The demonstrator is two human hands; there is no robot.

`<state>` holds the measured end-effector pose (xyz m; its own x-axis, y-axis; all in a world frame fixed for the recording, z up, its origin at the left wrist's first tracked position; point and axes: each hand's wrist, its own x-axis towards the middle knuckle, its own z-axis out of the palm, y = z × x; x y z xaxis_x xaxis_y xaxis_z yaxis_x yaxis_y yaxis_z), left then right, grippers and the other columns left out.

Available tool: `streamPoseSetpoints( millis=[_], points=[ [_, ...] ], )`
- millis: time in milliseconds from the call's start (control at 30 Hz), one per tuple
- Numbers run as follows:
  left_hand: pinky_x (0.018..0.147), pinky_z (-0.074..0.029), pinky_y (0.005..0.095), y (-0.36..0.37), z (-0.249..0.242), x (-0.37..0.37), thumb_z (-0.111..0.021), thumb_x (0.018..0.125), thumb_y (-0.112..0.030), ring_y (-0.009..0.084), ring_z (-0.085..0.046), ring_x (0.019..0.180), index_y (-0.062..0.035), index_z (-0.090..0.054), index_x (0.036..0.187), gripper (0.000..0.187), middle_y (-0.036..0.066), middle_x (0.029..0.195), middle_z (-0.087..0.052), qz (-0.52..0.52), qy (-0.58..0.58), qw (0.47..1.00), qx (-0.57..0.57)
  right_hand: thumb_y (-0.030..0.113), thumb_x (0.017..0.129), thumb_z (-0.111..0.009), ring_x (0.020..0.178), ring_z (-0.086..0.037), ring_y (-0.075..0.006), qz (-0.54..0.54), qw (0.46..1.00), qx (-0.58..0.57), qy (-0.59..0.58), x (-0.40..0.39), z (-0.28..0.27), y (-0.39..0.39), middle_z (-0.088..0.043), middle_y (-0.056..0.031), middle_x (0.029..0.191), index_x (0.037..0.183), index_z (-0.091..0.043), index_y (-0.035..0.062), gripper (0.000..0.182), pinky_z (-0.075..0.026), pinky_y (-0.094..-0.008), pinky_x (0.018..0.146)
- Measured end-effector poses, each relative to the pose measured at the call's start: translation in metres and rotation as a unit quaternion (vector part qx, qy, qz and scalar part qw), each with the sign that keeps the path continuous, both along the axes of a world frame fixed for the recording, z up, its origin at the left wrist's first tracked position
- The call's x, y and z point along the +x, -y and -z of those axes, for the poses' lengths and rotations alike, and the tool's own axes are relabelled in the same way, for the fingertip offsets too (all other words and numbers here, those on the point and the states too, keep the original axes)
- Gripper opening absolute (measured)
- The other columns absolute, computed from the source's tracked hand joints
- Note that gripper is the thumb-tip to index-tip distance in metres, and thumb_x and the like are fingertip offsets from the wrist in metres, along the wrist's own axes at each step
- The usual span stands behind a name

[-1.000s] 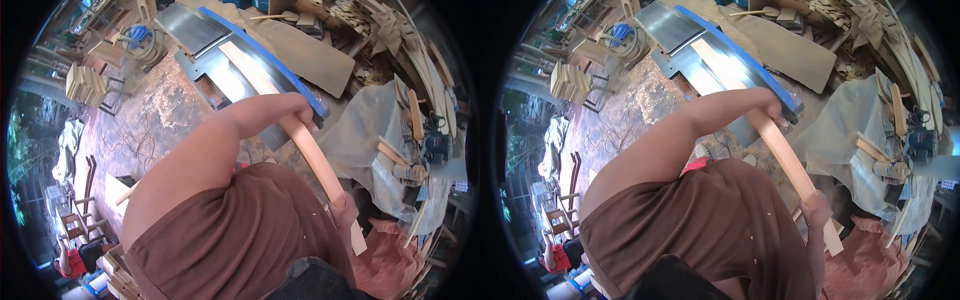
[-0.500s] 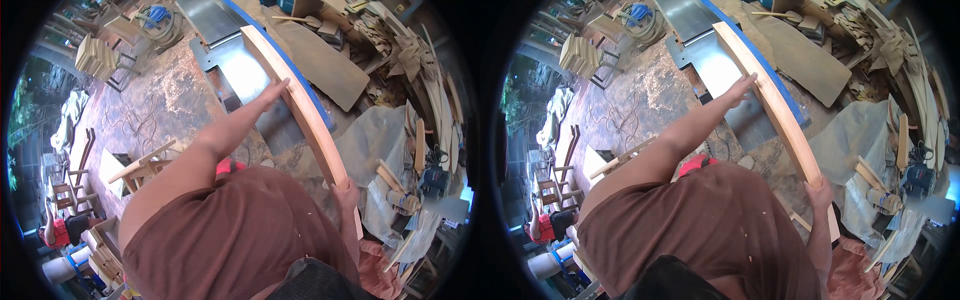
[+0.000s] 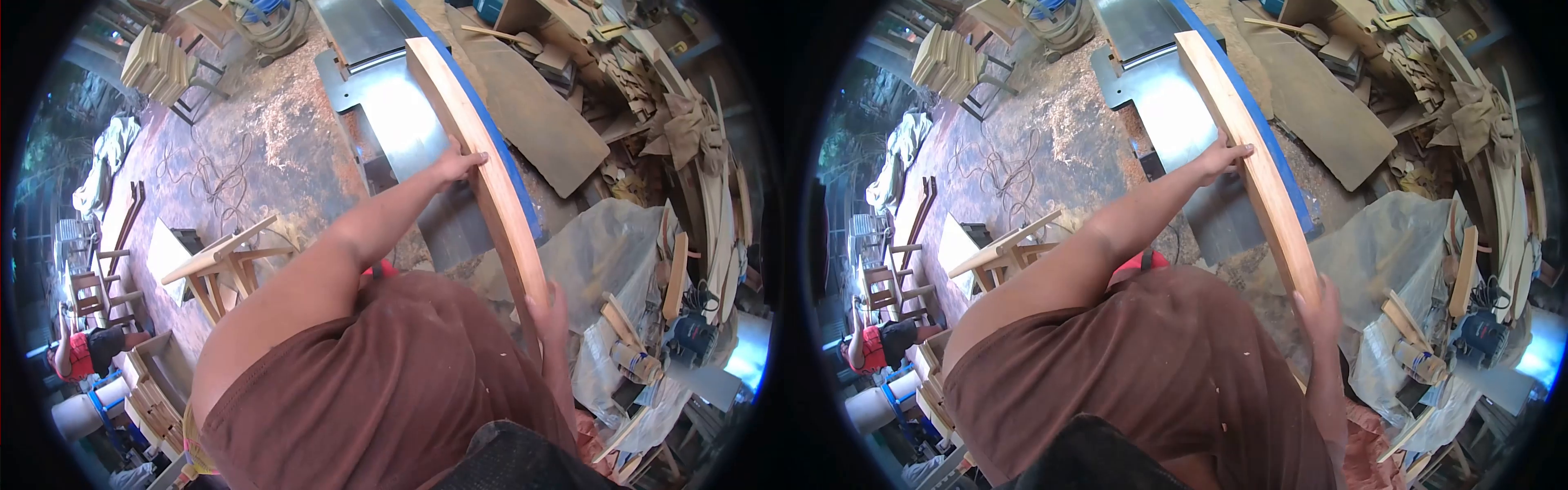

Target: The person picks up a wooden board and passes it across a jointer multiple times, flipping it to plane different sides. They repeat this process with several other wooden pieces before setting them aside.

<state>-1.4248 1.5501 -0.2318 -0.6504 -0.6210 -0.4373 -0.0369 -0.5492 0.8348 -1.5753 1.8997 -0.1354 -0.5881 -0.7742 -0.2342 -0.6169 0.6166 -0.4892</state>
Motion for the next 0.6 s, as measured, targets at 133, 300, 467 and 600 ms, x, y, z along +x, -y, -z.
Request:
streamPoseSetpoints(
  millis=[133, 300, 467, 600],
  points=[
    [0.112, -0.033, 0.0512, 0.009, 0.018, -0.003, -0.073, 0.086, -0.042, 0.0383, -0.034, 0.139, 0.0029, 0.035, 0.141, 0.129, 0.026, 0.154, -0.023, 0.035, 0.039, 0.998, -0.027, 0.026, 0.074, -0.080, 0.129, -0.043, -0.0428, -0.229, 0.954, -0.158, -0.112, 0.011, 0.017, 0.112, -0.045, -0.0249, 0.140, 0.137, -0.046, 0.0066, 0.074, -0.035, -0.0483, 0.108],
    [0.110, -0.036, 0.0484, 0.027, 0.030, 0.009, -0.061, 0.090, -0.056, 0.0361, -0.035, 0.140, 0.0053, -0.005, 0.150, 0.102, 0.026, 0.151, -0.030, 0.054, 0.007, 0.998, 0.032, 0.028, 0.074, -0.080, 0.137, -0.034, -0.0435, -0.258, 0.945, -0.067, -0.191, 0.044, 0.041, 0.279, -0.034, -0.0251, 0.149, 0.149, -0.029, 0.0094, 0.092, -0.031, -0.0522, 0.111],
    [0.108, -0.037, 0.0457, 0.086, 0.052, 0.037, -0.048, 0.092, -0.067, 0.0340, -0.039, 0.135, 0.0029, -0.038, 0.142, 0.086, 0.024, 0.145, -0.040, 0.157, -0.017, 0.980, 0.125, 0.025, 0.076, -0.079, 0.140, -0.029, -0.0440, -0.173, 0.954, 0.052, -0.241, 0.061, 0.062, 0.333, -0.027, -0.0241, 0.153, 0.154, -0.019, 0.0136, 0.098, -0.029, -0.0570, 0.111],
    [0.106, -0.040, 0.0382, 0.128, 0.002, 0.060, -0.065, 0.091, -0.047, 0.0295, -0.044, 0.132, 0.0101, -0.018, 0.148, 0.093, 0.026, 0.143, -0.041, 0.027, -0.094, 0.994, 0.041, 0.019, 0.077, -0.078, 0.140, -0.028, -0.0462, -0.156, 0.959, 0.063, -0.230, 0.073, 0.050, 0.331, -0.026, -0.0246, 0.153, 0.153, -0.021, 0.0129, 0.095, -0.028, -0.0578, 0.111]
  ],
)
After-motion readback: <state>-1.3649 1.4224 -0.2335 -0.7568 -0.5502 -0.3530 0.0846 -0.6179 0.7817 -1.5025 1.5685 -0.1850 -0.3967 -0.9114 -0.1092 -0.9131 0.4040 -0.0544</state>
